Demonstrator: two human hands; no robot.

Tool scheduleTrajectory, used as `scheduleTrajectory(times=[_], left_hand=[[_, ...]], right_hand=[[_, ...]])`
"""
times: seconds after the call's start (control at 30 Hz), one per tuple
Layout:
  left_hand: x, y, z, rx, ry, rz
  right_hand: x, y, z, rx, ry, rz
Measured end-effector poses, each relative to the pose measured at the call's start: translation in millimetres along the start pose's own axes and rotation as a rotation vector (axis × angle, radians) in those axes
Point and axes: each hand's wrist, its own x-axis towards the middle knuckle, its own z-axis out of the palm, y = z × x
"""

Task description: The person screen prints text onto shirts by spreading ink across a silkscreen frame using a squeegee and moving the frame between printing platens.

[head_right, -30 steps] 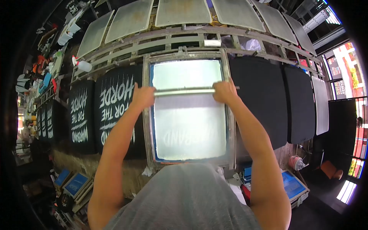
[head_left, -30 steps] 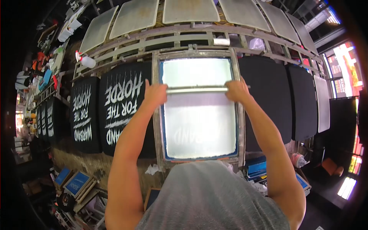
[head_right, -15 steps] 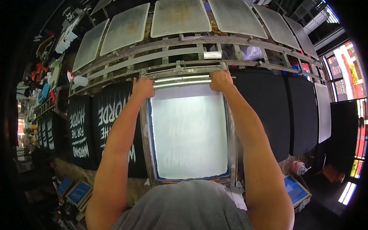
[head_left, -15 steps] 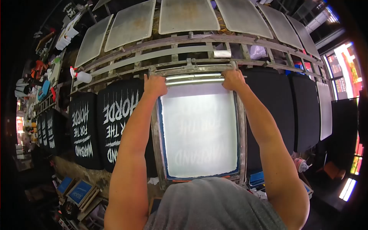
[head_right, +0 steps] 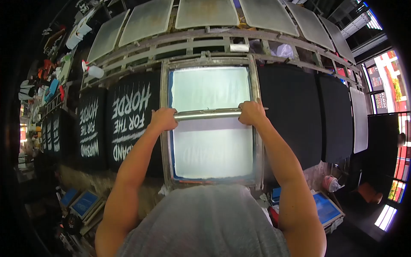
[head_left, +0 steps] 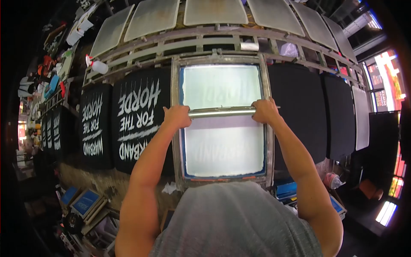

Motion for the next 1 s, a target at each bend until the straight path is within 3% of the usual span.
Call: scheduleTrajectory(times=[0.37,0.7,0.87,1.0], left_hand=[[-118,2,85,0.080,-0.005,0.051],[-219,6,145,-0.027,-0.007,0.106],[-190,3,117,0.014,-0.144,0.125],[-91,-5,56,0.079,0.178,0.154]], right_hand=[[-125,-23,67,0.065,0.007,-0.051],[-225,-40,125,0.074,-0.023,-0.064],[-203,-29,112,0.087,-0.153,-0.099],[-95,-2,46,0.055,0.105,-0.144]])
